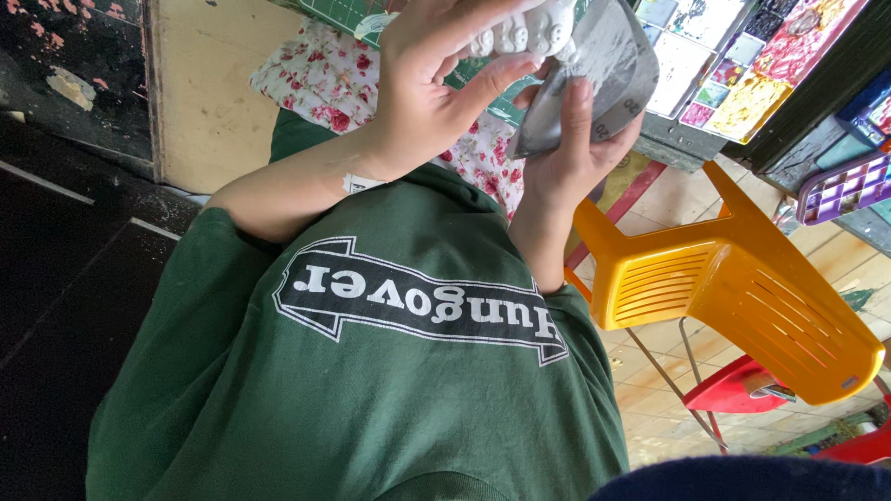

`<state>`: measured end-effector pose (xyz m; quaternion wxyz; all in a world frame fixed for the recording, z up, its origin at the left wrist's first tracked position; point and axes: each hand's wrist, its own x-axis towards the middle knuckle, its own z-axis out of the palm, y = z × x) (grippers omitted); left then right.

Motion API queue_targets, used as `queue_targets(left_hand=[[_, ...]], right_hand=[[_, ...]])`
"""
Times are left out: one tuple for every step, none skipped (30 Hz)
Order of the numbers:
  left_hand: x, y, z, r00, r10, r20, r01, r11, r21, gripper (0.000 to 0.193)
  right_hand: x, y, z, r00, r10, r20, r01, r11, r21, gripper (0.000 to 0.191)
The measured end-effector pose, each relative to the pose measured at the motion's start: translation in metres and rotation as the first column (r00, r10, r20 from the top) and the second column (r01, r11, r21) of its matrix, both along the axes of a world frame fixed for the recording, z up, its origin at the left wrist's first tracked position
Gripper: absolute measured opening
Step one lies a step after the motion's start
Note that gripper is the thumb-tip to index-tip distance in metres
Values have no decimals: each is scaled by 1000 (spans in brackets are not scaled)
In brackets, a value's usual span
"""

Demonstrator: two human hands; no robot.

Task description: The person sands a white ceramic figurine using a sanding block. They rotate the figurine to sand different sides and edges, then place it on the table and pick up another figurine to continue sanding.

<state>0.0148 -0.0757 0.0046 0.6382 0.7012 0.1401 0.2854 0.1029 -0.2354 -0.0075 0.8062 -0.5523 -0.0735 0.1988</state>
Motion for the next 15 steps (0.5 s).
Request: queue_targets(left_hand=[[0,0,2,998,0,-62,-1,1000,-27,41],[1,1,2,999,11,-47,-12,1000,-8,40],[3,3,2,999,24,-31,-23,1000,13,39],[4,5,0,999,36,-13,-36,999,32,38],[6,7,-1,999,47,2,-47,998,48,37],[7,7,-2,998,55,16,-56,996,63,36],[8,6,-2,998,44,39,-46,997,55,35],[8,5,-3,998,33,61,-36,998,47,34],[9,4,-3,996,4,88,-5,1000,15,33],[9,4,-3,993,-23,112,25,999,-20,33],[9,4,-3,993,-23,115,22,1000,6,31],[9,5,-3,992,-24,122,20,999,33,29],[10,8,-3,991,-23,135,14,998,66,28],[11,13,-5,992,-20,121,10,996,90,22],[12,18,-8,994,-16,106,4,994,111,17]], right_hand=[[0,0,0,1000,12,14,-12,1000,-7,35],[0,0,0,999,25,28,-24,1000,-13,34],[0,1,0,998,38,44,-38,999,-17,33],[-1,1,0,998,32,48,-31,999,-17,34],[-2,1,1,999,25,48,-24,1000,-20,36],[-4,1,1,999,16,48,-15,1000,-23,38],[-6,1,2,998,3,62,-1,999,-34,38],[-6,1,3,997,-11,79,14,999,-41,38],[-6,0,3,995,-22,96,27,998,-49,38],[-6,-1,3,995,-45,91,49,998,-42,39],[-6,-1,3,994,-73,84,77,996,-37,39],[-5,-3,3,991,-102,82,105,994,-33,40],[-4,-5,3,988,-45,147,54,997,-63,35],[-3,-6,2,977,14,215,6,996,-90,29],[-2,-7,2,958,75,277,-42,992,-122,24]])
